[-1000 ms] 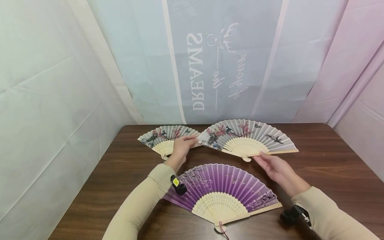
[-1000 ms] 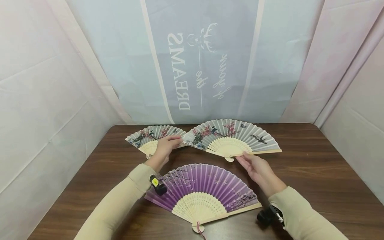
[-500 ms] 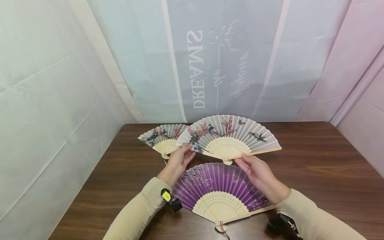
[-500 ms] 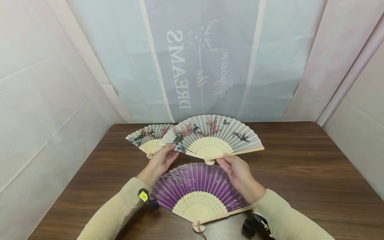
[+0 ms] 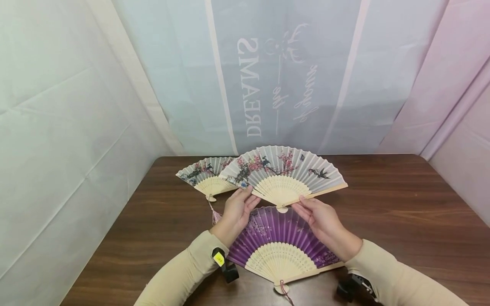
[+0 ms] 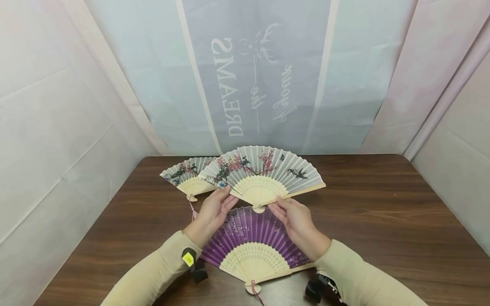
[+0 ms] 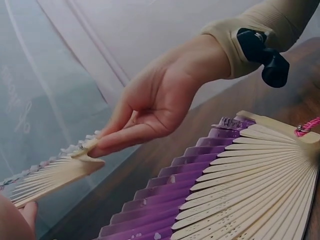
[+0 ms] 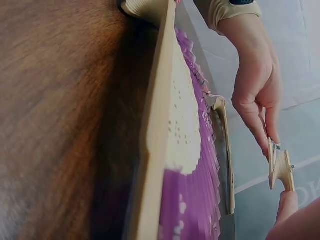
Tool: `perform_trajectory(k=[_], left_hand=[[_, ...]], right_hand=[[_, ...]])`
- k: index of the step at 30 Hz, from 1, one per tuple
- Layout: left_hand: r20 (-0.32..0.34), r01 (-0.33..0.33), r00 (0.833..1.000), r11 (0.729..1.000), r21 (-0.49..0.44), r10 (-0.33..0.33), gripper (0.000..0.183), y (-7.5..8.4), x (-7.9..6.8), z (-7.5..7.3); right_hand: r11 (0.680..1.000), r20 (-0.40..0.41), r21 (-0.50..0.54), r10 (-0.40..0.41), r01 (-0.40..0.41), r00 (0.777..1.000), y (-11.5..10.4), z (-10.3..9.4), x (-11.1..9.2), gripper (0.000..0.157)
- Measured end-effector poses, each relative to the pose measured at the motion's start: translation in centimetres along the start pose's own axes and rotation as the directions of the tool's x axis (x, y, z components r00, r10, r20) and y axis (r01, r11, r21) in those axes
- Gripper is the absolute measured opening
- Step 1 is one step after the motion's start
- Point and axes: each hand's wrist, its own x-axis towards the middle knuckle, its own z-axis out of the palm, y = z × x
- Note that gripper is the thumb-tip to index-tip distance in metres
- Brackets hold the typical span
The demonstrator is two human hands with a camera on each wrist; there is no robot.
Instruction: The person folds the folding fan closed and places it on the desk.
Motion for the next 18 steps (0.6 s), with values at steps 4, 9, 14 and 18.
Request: perform_trajectory(k=[4,9,14,18], left_hand=[[-0.005,-0.010,1.000,1.000,-0.008,0.010,0.067,0.01,0.01,-0.01],[-0.011,-0.015,1.000,1.000,-0.010,0.014,0.066,0.02,0.21,-0.20],[-0.020,-0.016,1.000,0.999,0.036,0.016,0.067,0.02,0.37,-0.46],[-0.016,-0.020,1.000,0.998,0.060,0.021,0.065,0.10,0.49,-0.57]], right_hand=[[0.999,0.002,-0.035,-0.021,0.021,1.000,-0.10,0.11,-0.25,0.016],[0.997,0.002,-0.063,-0.039,0.039,0.999,-0.10,0.22,-0.28,0.015],[0.992,0.011,-0.116,-0.046,0.047,0.999,0.12,0.20,-0.35,0.018],[0.987,0.028,-0.151,-0.049,0.053,0.998,0.15,0.17,-0.21,0.013]])
